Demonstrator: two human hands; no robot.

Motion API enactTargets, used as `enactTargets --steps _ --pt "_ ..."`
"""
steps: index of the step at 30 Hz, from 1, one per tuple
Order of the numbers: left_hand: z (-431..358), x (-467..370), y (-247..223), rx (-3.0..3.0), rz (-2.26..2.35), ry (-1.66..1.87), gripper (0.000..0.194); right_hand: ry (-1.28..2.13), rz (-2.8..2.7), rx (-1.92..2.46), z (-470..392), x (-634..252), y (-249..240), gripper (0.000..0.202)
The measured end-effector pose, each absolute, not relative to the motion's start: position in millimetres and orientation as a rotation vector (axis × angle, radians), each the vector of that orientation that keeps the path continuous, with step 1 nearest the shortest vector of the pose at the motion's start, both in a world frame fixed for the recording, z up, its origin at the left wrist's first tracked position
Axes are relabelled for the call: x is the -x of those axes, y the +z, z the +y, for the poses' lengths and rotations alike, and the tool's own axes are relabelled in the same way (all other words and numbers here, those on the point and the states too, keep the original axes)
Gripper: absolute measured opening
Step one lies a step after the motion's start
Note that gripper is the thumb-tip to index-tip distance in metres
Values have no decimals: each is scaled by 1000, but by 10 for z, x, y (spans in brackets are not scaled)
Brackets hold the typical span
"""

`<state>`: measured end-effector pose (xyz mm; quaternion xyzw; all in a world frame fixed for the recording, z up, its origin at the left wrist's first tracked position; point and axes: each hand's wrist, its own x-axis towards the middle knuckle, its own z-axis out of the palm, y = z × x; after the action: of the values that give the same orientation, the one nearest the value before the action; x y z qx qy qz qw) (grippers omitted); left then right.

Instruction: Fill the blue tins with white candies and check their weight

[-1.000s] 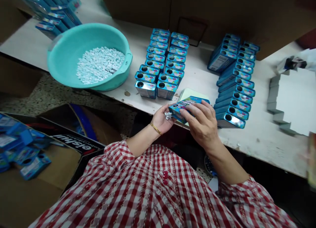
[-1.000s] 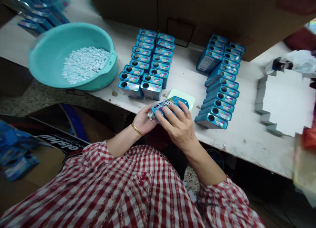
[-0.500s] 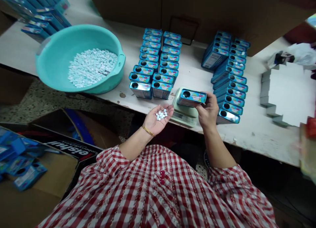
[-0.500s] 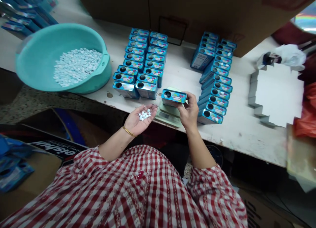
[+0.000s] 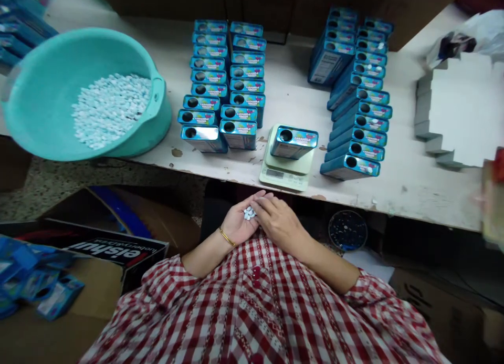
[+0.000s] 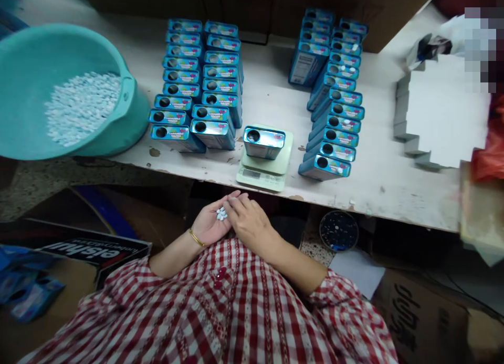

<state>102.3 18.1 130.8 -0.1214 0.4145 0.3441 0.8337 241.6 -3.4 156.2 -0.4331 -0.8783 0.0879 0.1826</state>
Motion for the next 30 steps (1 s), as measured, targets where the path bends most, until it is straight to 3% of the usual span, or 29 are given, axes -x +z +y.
enactTargets --steps 6,10,18,23,30 --pt "98 -1032 1252 268 838 667 34 432 -2466 1269 -94 -2432 1366 19" --pt "113 -1034 1250 239 830 655 34 374 -2482 1205 -49 -2475 1408 11" --pt "106 -1044 1270 304 838 647 35 417 -2428 1200 -86 -2455 1361 18" --pt "146 -1065 1334 320 771 679 37 626 -2318 1112 2 -2532 1482 18" --pt "312 -1092 1511 213 687 695 33 198 -2071 1214 724 -2805 2055 14"
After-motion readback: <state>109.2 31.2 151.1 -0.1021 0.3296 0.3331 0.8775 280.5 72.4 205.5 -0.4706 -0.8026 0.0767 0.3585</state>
